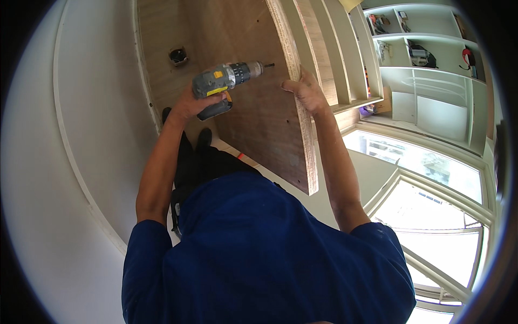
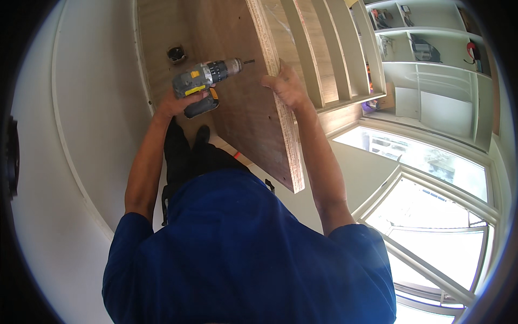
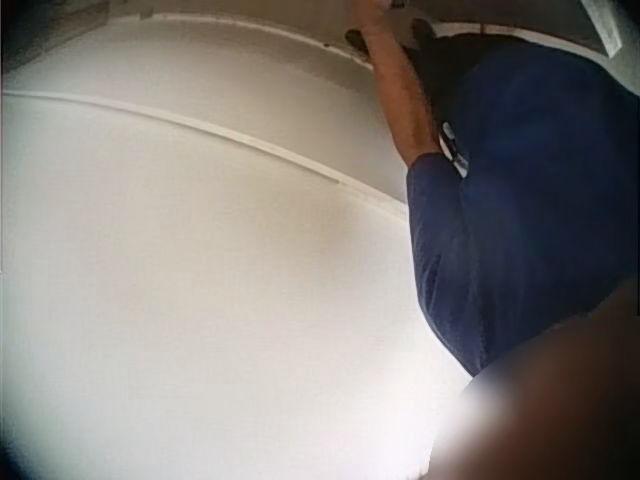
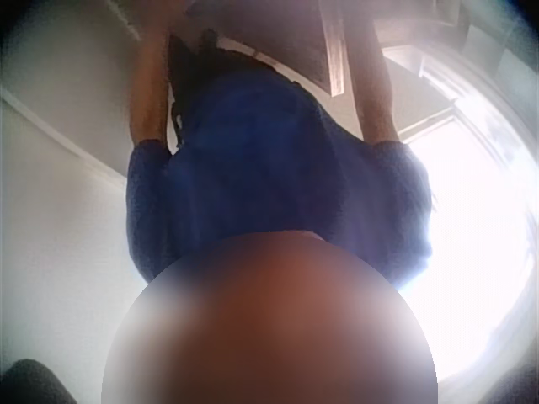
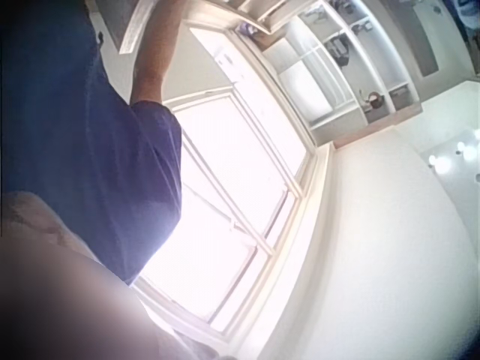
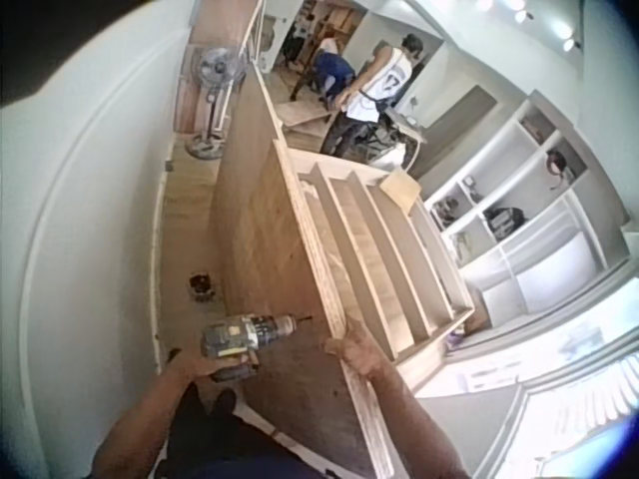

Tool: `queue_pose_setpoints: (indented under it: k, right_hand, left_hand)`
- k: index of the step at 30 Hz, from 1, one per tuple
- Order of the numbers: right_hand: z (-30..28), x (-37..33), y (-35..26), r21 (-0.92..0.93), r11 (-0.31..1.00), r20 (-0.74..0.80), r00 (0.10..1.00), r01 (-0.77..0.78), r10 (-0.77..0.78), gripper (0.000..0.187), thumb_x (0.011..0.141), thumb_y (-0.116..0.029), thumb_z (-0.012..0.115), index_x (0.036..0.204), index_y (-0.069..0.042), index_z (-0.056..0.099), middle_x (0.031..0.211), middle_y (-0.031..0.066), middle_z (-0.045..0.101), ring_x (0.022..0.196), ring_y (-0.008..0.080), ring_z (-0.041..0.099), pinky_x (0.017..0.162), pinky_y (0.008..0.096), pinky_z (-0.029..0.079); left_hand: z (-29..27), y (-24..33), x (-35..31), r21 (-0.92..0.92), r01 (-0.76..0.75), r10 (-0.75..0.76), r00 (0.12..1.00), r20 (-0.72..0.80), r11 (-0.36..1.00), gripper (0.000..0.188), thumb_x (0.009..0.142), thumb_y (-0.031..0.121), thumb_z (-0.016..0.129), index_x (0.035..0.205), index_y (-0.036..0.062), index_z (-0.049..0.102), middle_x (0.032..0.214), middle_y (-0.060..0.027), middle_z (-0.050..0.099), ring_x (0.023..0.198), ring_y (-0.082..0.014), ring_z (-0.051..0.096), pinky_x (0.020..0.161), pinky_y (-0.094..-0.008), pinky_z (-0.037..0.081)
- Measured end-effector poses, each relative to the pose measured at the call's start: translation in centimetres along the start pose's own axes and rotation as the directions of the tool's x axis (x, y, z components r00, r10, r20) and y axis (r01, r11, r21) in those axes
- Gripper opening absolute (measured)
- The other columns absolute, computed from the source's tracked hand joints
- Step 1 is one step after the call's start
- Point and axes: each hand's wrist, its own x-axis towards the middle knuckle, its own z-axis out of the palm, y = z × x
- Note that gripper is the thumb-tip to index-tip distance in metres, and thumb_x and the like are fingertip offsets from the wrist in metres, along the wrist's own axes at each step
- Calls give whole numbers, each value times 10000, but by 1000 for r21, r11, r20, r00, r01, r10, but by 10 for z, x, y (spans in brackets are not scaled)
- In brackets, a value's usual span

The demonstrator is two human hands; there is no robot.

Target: The person kneels and uses a cordless drill to fasten screws into a wooden panel, then stands to attach a large wooden shelf unit to a wall. Another person assists by holding the unit steady.

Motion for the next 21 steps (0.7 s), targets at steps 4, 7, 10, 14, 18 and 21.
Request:
queue_pose_setpoints:
  k: [4,7,10,14,18,21]
  right_hand:
    - [3,-4,-8,69,997,-5,1000,-20,20,564,782,-229,754,1263,51,660,976,103,707,899,204,636,854,353,516]
    - [1,0,0,63,998,2,1000,-5,5,561,788,-225,754,1267,51,660,985,103,711,900,205,638,862,355,517]
    - [0,-1,-5,41,999,23,1000,-22,21,579,803,-196,738,1316,54,639,1046,99,710,956,199,636,909,340,506]
    - [-1,-1,-2,66,997,39,998,-50,47,612,827,-143,698,1394,63,596,1155,93,698,1061,188,620,986,317,481]
    - [2,-5,-10,110,991,26,997,-71,68,577,829,-145,699,1362,61,613,1141,95,702,1048,188,625,975,322,489]
    - [-3,-4,-13,-16,998,31,998,-62,63,572,799,-208,758,1299,47,649,1001,87,708,921,186,633,869,336,514]
  left_hand:
    - [-4,0,2,1,-2,2,1000,8,1000,572,912,13,773,1457,45,602,1190,-59,773,1127,-144,696,1029,-337,535]
    - [-5,8,3,-35,-4,5,1000,16,999,547,908,8,773,1432,43,621,1178,-62,779,1108,-146,708,1005,-336,550]
    - [-2,17,2,-24,5,-5,1000,-4,1000,534,906,3,769,1420,41,628,1170,-68,781,1102,-150,716,991,-337,559]
    - [-2,14,1,-41,7,-7,1000,3,999,570,906,-4,762,1452,33,603,1182,-83,776,1120,-159,717,994,-339,560]
    - [1,12,-2,-60,-2,1,1000,-16,998,620,907,-21,747,1498,27,566,1199,-99,768,1114,-159,712,981,-334,561]
    - [10,19,-3,-216,24,-29,999,-19,976,568,896,-10,761,1438,38,598,1176,-90,765,1022,-143,701,914,-326,571]
